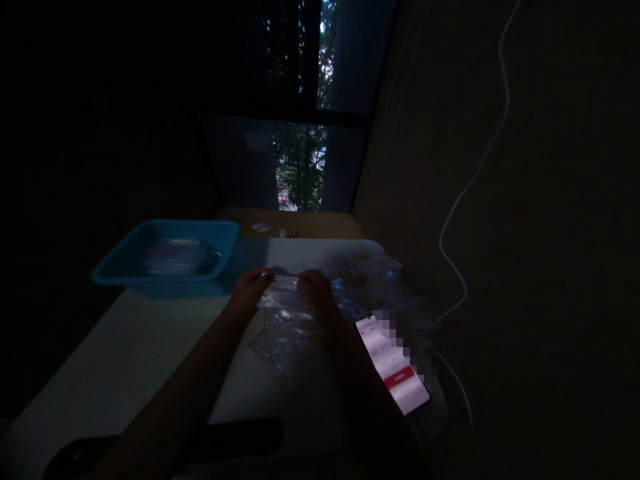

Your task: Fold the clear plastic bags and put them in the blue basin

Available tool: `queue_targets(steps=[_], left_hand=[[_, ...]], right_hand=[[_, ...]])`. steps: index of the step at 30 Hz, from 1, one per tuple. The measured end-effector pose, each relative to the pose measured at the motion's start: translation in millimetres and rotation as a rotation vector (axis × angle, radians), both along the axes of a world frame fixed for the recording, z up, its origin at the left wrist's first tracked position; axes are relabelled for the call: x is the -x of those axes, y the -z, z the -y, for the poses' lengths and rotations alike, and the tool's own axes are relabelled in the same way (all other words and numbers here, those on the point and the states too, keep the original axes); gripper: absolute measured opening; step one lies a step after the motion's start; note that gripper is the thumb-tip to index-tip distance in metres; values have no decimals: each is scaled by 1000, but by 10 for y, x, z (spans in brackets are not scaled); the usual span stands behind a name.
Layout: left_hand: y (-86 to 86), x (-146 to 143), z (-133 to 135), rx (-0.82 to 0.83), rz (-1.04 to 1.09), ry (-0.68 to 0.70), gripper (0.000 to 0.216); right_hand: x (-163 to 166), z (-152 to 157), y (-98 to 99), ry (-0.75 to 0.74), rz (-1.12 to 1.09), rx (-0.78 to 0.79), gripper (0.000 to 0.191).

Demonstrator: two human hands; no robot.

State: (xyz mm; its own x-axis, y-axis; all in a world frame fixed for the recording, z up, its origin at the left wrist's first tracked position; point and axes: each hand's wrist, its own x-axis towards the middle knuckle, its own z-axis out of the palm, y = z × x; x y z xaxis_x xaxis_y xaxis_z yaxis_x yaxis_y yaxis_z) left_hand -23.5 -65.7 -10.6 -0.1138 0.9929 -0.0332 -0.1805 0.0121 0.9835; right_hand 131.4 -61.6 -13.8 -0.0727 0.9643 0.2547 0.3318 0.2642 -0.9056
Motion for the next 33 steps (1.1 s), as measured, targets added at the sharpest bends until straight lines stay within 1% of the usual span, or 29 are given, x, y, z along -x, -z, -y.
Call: queue_targets(steps=[2,5,7,9,13,16,27,33], left_hand=[[9,1,-4,1,8,-1,15],[14,-1,-9,5,17,4,15],[10,-6,-8,4,23,7,16],[6,-10,-6,-5,16,17,17],[16,-9,-4,-62,-55,58,20],[30,-3,-3,-90,-110,83,19],[87,8,-30,-134,-150,107,15],[65,3,-19,-127,-178,93,13]], right_hand=[[3,-18,26,-1,-65,15,19],[15,-41,55,11,-220,56,19],[21,-40,51,24,-269,89,21],[21,-25,29,9,-226,102,23],[7,9,-11,-75,-55,38,20],[-2,3,1,-90,20,24,19],[-10,-5,12,-90,64,48,18],[-10,-18,31,-71,91,43,17]])
